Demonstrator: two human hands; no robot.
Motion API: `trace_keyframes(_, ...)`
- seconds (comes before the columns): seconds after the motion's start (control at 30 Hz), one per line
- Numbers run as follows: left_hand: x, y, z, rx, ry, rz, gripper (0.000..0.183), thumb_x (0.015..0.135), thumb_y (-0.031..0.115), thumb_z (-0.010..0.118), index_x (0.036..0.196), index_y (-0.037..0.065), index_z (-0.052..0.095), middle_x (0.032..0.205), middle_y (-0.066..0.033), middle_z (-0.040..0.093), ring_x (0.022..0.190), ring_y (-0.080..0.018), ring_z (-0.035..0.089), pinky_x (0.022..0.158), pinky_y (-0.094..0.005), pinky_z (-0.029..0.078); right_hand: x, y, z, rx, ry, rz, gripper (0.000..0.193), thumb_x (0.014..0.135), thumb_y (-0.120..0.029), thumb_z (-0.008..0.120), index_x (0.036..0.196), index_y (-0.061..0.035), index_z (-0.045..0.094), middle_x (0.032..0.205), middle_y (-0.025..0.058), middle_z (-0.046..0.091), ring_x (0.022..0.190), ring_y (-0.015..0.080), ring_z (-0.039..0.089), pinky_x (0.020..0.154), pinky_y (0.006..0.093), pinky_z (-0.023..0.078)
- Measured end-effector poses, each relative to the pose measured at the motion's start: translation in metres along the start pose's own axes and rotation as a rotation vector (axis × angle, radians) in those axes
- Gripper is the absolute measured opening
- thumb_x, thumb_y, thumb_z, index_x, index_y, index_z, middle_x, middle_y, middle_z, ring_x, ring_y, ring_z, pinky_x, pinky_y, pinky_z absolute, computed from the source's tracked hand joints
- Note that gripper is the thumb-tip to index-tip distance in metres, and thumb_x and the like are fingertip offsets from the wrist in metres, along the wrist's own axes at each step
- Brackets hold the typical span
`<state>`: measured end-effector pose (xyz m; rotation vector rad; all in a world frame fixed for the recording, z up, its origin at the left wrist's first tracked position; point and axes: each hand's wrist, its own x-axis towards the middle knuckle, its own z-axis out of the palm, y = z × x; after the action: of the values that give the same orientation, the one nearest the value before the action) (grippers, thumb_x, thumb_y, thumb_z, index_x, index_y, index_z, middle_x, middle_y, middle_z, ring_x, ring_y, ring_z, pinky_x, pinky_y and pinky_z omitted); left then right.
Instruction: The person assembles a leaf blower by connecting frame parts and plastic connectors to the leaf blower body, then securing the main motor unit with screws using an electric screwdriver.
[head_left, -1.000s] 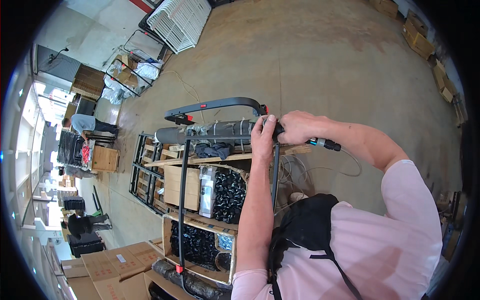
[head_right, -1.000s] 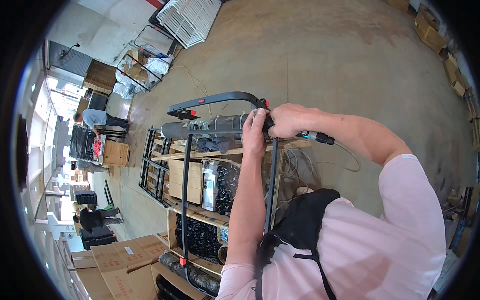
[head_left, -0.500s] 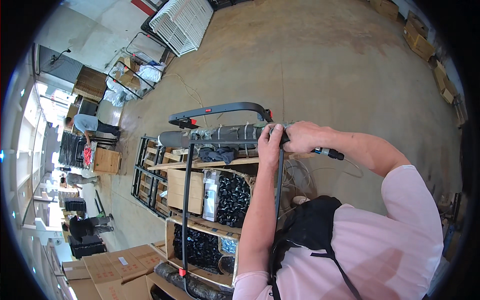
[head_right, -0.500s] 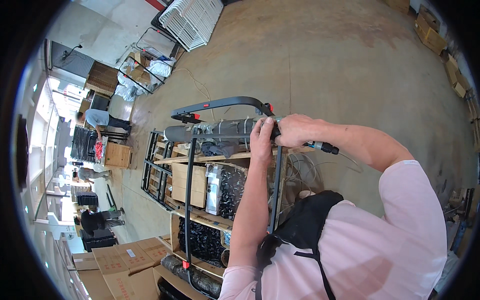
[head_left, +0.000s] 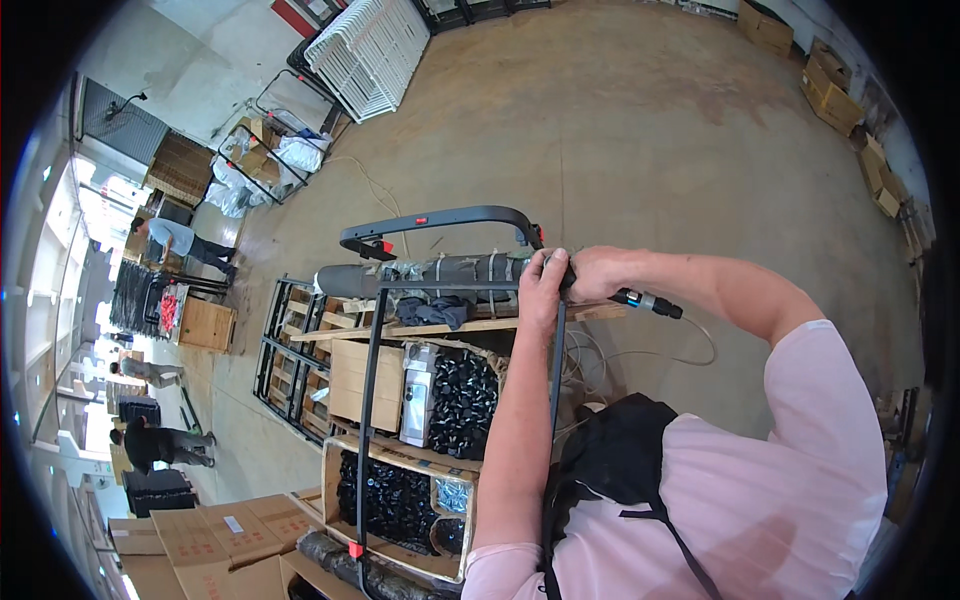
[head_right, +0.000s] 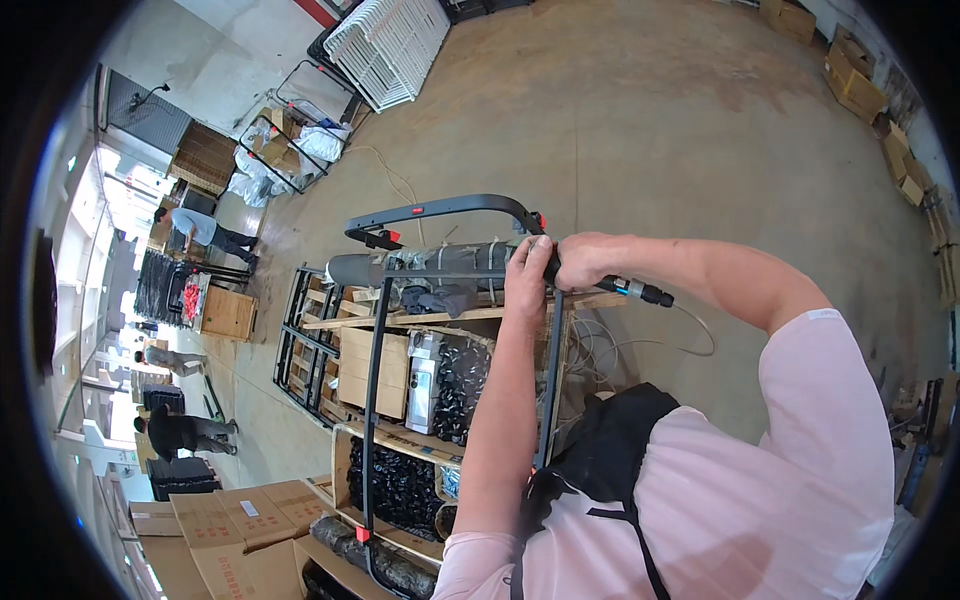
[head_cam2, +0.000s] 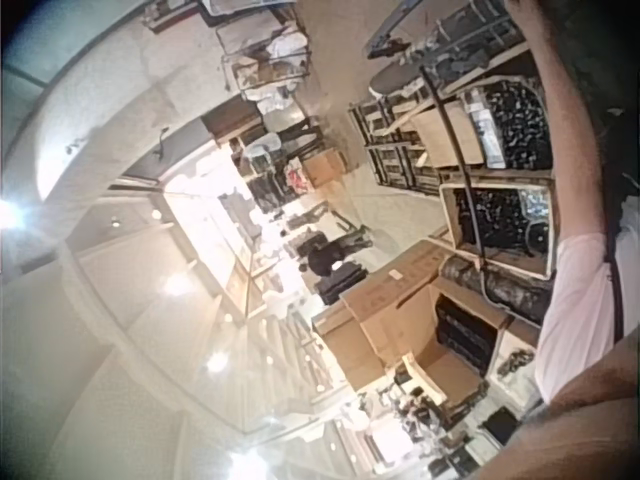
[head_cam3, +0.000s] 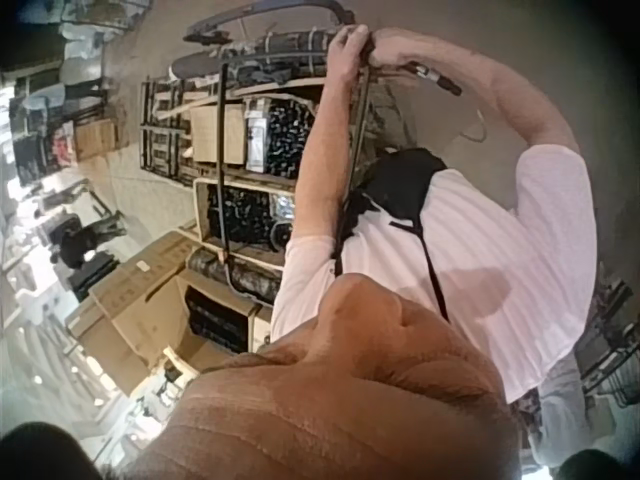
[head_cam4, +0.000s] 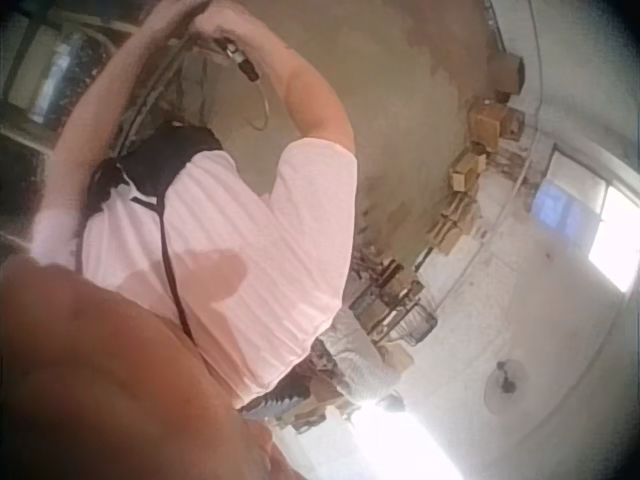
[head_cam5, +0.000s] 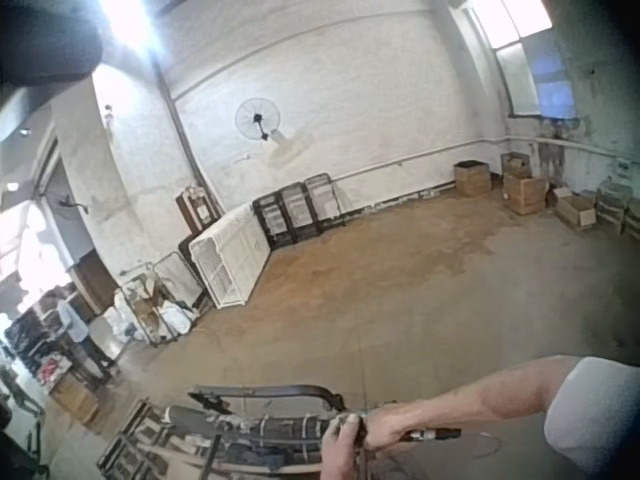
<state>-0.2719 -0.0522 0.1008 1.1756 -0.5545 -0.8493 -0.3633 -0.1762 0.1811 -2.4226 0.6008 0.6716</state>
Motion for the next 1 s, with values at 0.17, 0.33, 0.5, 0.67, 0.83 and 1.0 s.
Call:
trace_keyframes(0.17, -0.001, 0.007, -0.005, -0.001, -0.055, -0.021, 0.03, 0.105, 0.035, 0.067, 0.111, 0.005, 0.068, 0.097, 0.0009, 0.065, 0.087, -0.0092, 0.058, 0.079, -0.028, 0.048, -0.004, -0.01, -0.001, 0.103, 0.0, 0.044, 0.024, 0.076, -0.025, 0.071, 0.084, -0.0021, 0.074, 0.08, 0.0111, 0.075, 0.078, 0.0253, 0.072, 0.073, 0.0414, 0.055)
trace_keyframes(0.33, -0.005, 0.011, -0.006, -0.015, -0.05, -0.025, 0.033, 0.103, 0.037, 0.069, 0.11, 0.005, 0.068, 0.096, 0.0007, 0.065, 0.085, -0.0092, 0.057, 0.075, -0.0283, 0.049, -0.012, -0.021, 0.003, 0.212, 0.003, 0.072, 0.023, 0.073, -0.019, 0.073, 0.085, -0.0002, 0.074, 0.083, 0.0116, 0.076, 0.079, 0.0244, 0.072, 0.073, 0.0406, 0.055)
trace_keyframes(0.5, 0.003, 0.016, -0.005, 0.005, -0.06, -0.002, 0.032, 0.101, 0.036, 0.07, 0.104, 0.004, 0.068, 0.092, -0.0006, 0.064, 0.083, -0.0113, 0.057, 0.073, -0.0303, 0.048, -0.02, -0.031, 0.001, 0.267, 0.075, 0.093, 0.017, 0.073, -0.014, 0.071, 0.083, -0.0001, 0.073, 0.082, 0.011, 0.074, 0.076, 0.0219, 0.071, 0.069, 0.0391, 0.055)
trace_keyframes(0.67, 0.002, 0.021, -0.009, 0.125, 0.0, 0.114, 0.03, 0.101, 0.034, 0.069, 0.099, 0.004, 0.069, 0.086, 0.0006, 0.063, 0.081, -0.0093, 0.055, 0.07, -0.0287, 0.047, -0.023, -0.049, -0.006, -0.072, 0.121, 0.08, 0.023, 0.084, -0.022, 0.069, 0.09, -0.0004, 0.075, 0.083, 0.0114, 0.075, 0.073, 0.0218, 0.072, 0.07, 0.0374, 0.059)
trace_keyframes(0.83, 0.001, 0.066, -0.066, 0.023, 0.065, 0.103, 0.024, 0.103, 0.029, 0.067, 0.095, 0.006, 0.068, 0.085, 0.0027, 0.063, 0.077, -0.0076, 0.054, 0.069, -0.0269, 0.045, -0.006, -0.117, -0.034, 0.04, 0.027, 0.009, 0.03, 0.088, -0.026, 0.066, 0.094, 0.0016, 0.075, 0.082, 0.0119, 0.077, 0.069, 0.0237, 0.075, 0.065, 0.0372, 0.061)
trace_keyframes(1.0, 0.028, 0.106, -0.175, 0.151, 0.332, 0.181, 0.026, 0.102, 0.03, 0.067, 0.094, 0.005, 0.07, 0.082, 0.0021, 0.062, 0.076, -0.0088, 0.052, 0.067, -0.0279, 0.045, 0.106, -0.187, -0.044, -0.021, -0.031, -0.265, 0.033, 0.087, -0.031, 0.064, 0.081, -0.0016, 0.077, 0.074, 0.0109, 0.077, 0.068, 0.0234, 0.075, 0.07, 0.0418, 0.059)
